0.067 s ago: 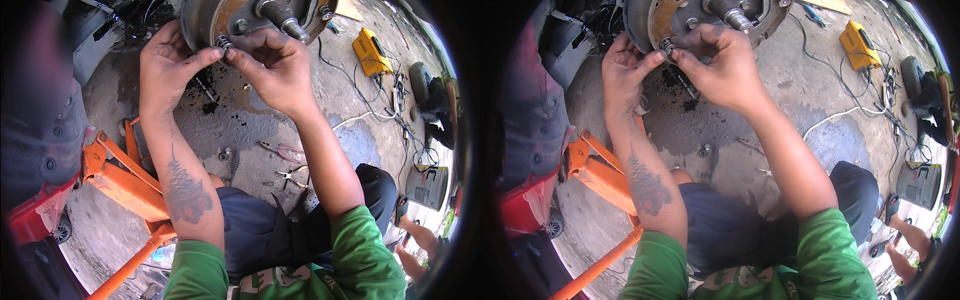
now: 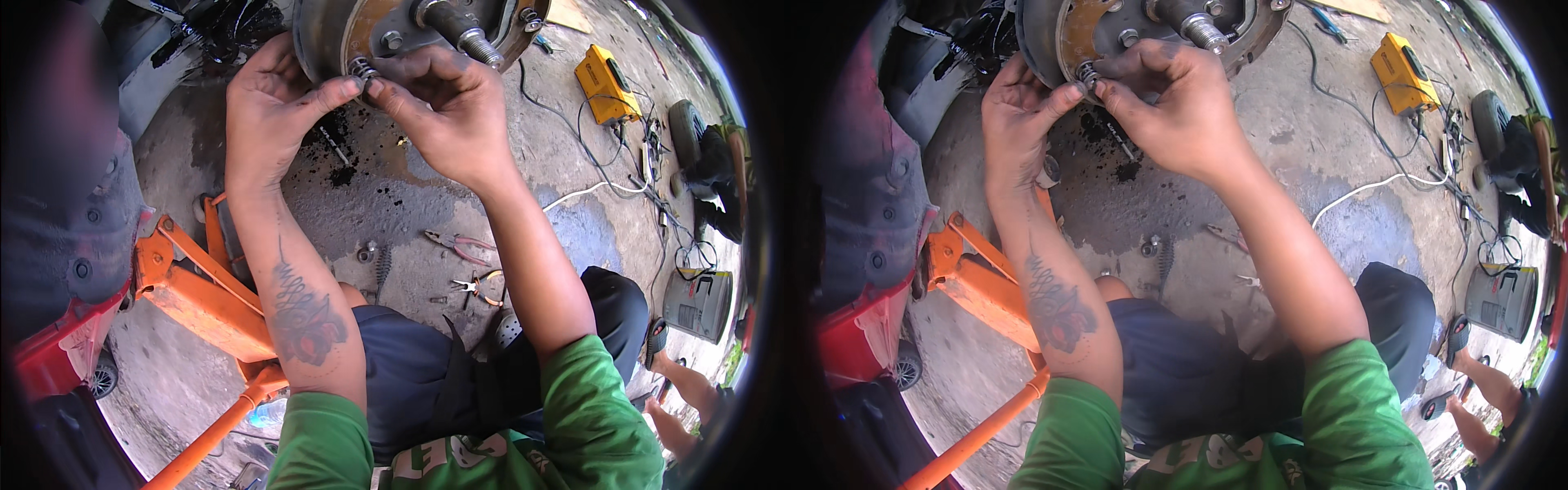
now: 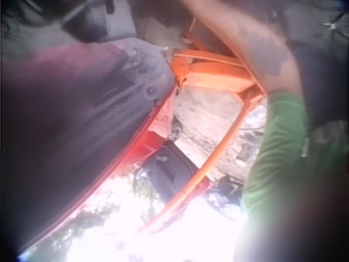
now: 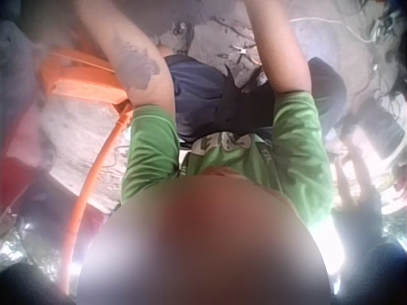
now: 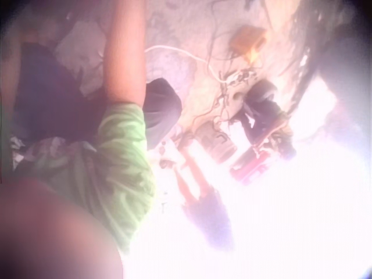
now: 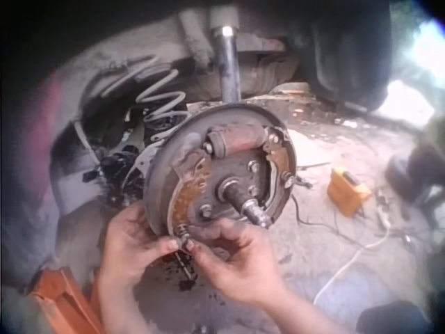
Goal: The person is repairing a car's drum brake assembly. They use pliers and a screwdriver to adjust and secure components within the brake drum while sitting on the ground next to a red car raised on a jack.
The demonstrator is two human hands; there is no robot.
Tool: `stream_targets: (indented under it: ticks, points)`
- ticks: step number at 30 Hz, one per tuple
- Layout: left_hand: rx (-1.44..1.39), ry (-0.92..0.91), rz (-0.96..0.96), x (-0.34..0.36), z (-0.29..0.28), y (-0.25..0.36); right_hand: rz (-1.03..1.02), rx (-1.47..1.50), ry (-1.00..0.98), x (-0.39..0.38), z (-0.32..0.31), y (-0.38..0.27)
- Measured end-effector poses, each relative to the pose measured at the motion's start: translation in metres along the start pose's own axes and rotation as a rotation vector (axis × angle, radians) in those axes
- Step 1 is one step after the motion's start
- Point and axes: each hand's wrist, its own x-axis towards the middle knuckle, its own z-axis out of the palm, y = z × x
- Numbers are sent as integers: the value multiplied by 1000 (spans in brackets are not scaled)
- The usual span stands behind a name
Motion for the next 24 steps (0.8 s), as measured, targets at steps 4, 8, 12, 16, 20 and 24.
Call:
stream_targets:
  ticks: [4, 8, 12, 16, 20, 24]
  points:
    - [12, -12, -34, 5, -2, 0, -149, -193, 22, 2, -2, 3]
    - [16, 16, -14, 8, -1, 0, -236, -224, 84, 3, -6, 12]
    - [1, 18, -29, 9, 1, 1, -127, -98, 89, -2, -3, 9]
    - [31, 7, 2, 10, 1, 0, 28, 103, 26, -6, -10, -3]
    - [68, 26, 43, 10, 4, 3, 331, -7, -649, -26, -56, 25]
    - [33, 133, -101, 6, 13, 13, 522, -498, -891, -103, -95, 121]
